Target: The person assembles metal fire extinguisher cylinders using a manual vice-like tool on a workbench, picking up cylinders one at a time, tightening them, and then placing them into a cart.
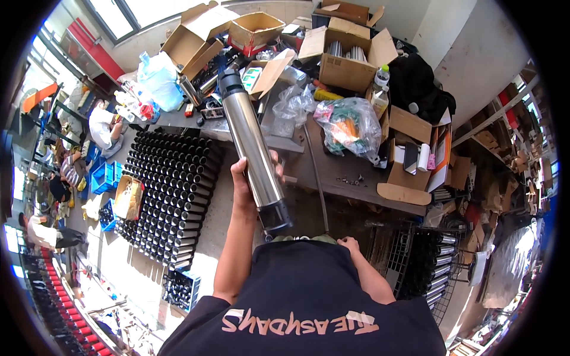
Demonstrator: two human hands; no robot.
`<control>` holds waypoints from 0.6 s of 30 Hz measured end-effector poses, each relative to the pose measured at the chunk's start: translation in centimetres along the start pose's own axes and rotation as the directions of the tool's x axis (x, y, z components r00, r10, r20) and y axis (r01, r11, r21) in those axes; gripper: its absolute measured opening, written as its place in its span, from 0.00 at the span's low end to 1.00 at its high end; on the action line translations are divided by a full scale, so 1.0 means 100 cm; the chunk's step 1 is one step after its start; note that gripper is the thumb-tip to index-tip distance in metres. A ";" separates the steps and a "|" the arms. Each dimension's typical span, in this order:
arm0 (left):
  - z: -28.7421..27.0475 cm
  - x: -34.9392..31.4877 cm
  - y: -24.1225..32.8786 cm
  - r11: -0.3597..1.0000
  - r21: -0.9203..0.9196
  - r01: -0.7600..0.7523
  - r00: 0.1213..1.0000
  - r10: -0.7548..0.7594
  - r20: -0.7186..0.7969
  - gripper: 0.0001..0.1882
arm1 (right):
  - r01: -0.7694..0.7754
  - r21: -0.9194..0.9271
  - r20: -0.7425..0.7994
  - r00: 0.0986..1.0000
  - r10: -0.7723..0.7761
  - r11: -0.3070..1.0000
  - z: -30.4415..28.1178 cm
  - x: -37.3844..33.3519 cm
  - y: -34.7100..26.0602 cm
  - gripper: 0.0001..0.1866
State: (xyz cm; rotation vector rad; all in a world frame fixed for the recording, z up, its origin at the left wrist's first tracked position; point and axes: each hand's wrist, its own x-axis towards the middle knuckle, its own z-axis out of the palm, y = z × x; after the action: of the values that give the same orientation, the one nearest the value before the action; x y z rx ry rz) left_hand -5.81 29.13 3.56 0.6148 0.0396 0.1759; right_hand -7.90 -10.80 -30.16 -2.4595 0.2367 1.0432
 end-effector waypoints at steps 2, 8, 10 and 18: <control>0.010 -0.002 0.009 0.997 0.077 0.007 0.999 -0.003 -0.045 0.26 | -0.014 -0.022 -0.026 1.000 0.013 1.000 0.000 0.005 0.001 0.29; 0.030 0.000 0.022 0.969 0.224 -0.100 0.981 0.133 -0.139 0.24 | 0.012 0.000 -0.025 1.000 -0.012 1.000 -0.005 0.030 -0.006 0.27; 0.028 0.002 0.024 0.965 0.243 -0.102 0.982 0.137 -0.132 0.23 | 0.064 -0.014 -0.030 0.997 -0.065 0.998 -0.003 0.038 -0.003 0.26; 0.030 -0.009 0.036 0.944 0.309 -0.117 0.989 0.138 -0.050 0.27 | 0.017 0.020 0.013 1.000 -0.017 1.000 0.004 0.026 -0.011 0.25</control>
State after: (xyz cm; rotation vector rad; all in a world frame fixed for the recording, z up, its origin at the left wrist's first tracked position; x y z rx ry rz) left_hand -7.00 30.16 8.09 0.9213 0.0968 0.3212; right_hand -5.97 -9.58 -31.83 -2.4325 0.2207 1.0447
